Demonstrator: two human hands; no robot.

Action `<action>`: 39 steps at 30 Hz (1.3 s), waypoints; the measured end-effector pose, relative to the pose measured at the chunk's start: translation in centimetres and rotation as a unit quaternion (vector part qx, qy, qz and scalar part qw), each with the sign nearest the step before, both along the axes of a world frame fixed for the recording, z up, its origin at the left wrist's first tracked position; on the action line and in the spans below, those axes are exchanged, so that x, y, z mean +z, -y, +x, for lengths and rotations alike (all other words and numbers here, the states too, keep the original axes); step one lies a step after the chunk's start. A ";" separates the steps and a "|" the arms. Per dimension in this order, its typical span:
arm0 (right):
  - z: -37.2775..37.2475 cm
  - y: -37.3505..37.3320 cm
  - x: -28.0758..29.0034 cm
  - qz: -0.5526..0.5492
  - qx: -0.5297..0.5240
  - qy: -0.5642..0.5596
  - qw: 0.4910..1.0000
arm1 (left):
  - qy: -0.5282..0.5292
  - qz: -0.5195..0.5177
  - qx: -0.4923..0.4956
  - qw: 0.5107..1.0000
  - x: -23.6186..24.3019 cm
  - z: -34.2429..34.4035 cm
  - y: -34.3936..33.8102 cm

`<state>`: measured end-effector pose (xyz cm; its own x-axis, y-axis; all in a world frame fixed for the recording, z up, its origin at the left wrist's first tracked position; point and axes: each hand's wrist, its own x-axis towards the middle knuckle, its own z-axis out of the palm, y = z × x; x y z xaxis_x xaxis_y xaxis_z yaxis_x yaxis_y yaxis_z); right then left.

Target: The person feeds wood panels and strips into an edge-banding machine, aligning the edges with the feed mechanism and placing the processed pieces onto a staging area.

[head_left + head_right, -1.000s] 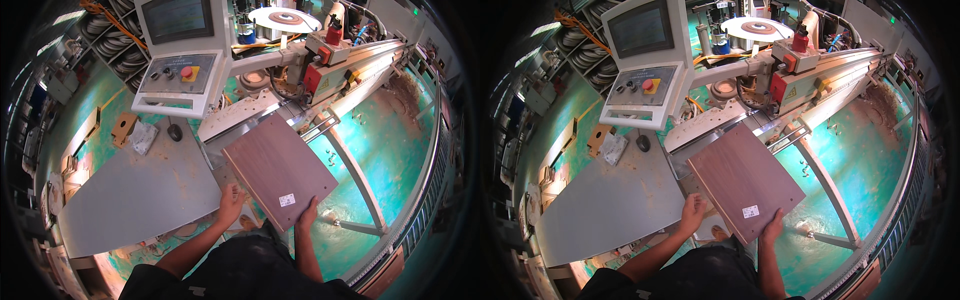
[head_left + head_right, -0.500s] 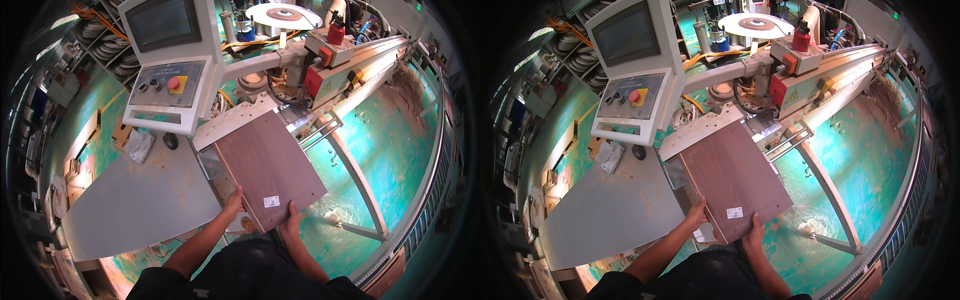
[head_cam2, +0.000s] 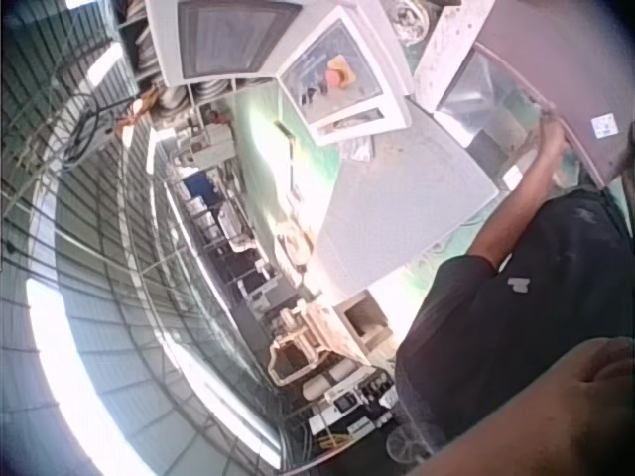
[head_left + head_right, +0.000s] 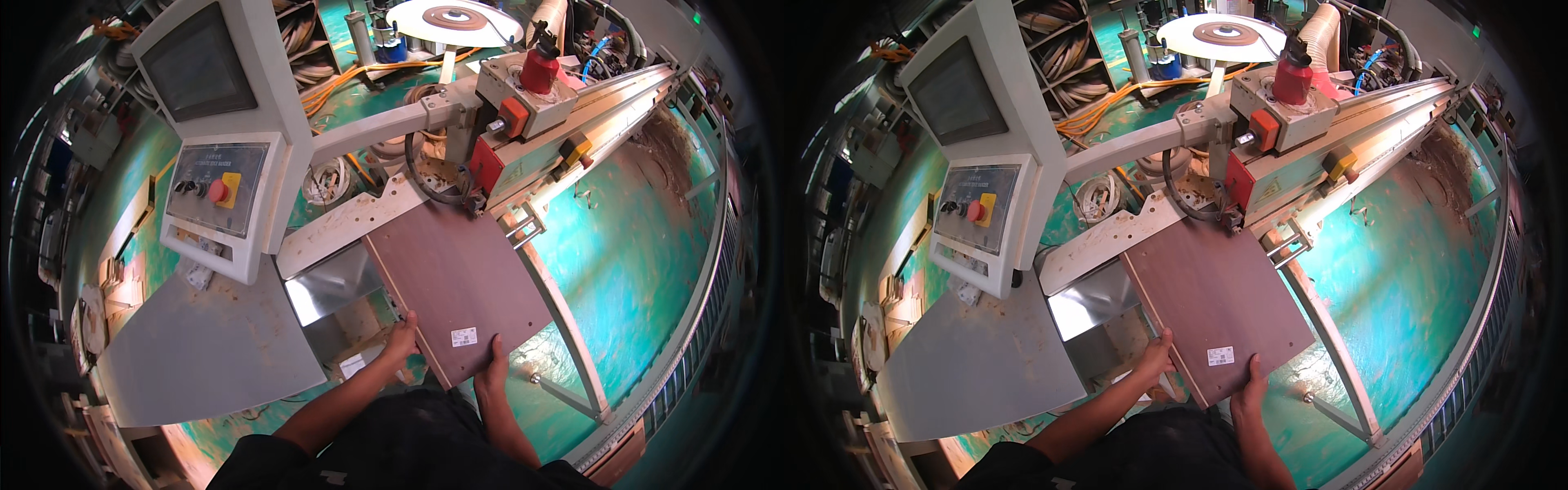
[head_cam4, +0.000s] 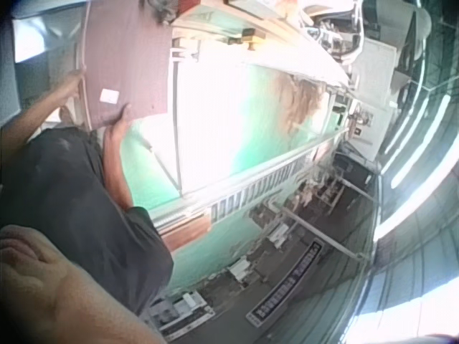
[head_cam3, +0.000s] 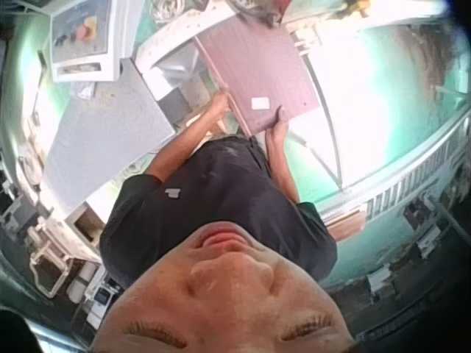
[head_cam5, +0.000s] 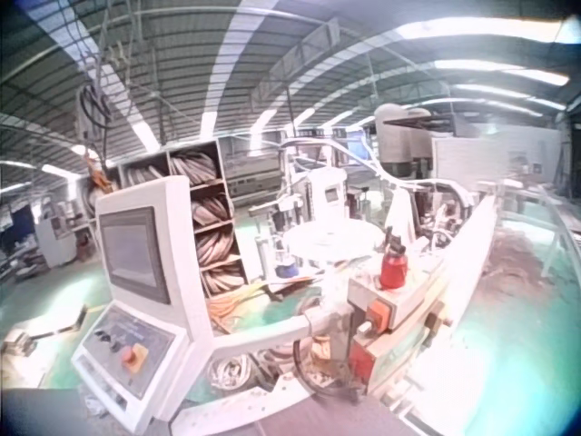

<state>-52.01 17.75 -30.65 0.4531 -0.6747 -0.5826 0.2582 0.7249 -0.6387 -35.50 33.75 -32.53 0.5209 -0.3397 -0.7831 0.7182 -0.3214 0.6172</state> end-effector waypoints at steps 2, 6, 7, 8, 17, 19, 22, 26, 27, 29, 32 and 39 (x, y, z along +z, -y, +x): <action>-0.4 2.5 -0.7 0.003 0.004 -0.007 1.000 | 0.016 -0.017 0.012 1.000 0.3 -0.3 2.4; -0.5 7.1 -1.4 -0.015 0.020 0.006 1.000 | -0.003 -0.034 -0.014 0.999 0.7 0.0 6.8; -0.3 8.1 -1.4 -0.012 0.028 0.010 0.999 | -0.003 -0.031 -0.022 0.999 -0.2 0.2 7.5; -0.1 9.1 -1.2 -0.010 0.036 0.015 0.999 | -0.003 -0.029 -0.029 0.999 -0.8 0.5 8.5; -1.9 18.4 -4.9 0.007 0.163 0.136 0.977 | 0.073 -0.074 -0.019 0.994 -4.7 0.3 20.1; 1.1 16.3 4.3 0.054 0.149 -0.054 0.986 | 0.053 -0.075 -0.014 0.996 -5.3 0.6 20.7; 3.0 14.1 1.9 0.037 0.283 -0.063 0.956 | 0.063 -0.121 -0.059 0.989 -9.9 0.9 21.4; 5.9 8.6 -0.5 0.038 0.419 -0.060 0.905 | 0.113 -0.132 -0.053 0.983 -15.7 -1.1 16.4; 6.4 7.1 -1.2 0.037 0.444 -0.061 0.893 | 0.092 -0.123 -0.034 0.988 -15.4 -1.9 13.8; 7.0 4.3 -2.4 0.032 0.489 -0.063 0.869 | 0.056 -0.108 0.011 0.993 -14.6 -4.2 8.3; 6.9 -1.7 -3.6 0.036 0.562 -0.068 0.824 | 0.012 -0.147 0.067 0.987 -17.2 -8.0 -1.0; 3.9 -16.6 -6.3 0.007 0.685 -0.075 0.724 | 0.052 -0.105 0.279 0.953 -20.1 -17.6 -17.5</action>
<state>-48.14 34.34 -36.98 0.6229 0.3550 -0.6971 -0.7815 0.2412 -0.5755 -53.08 51.23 -52.68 0.7369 -0.1299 -0.6635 0.6732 0.2310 0.7025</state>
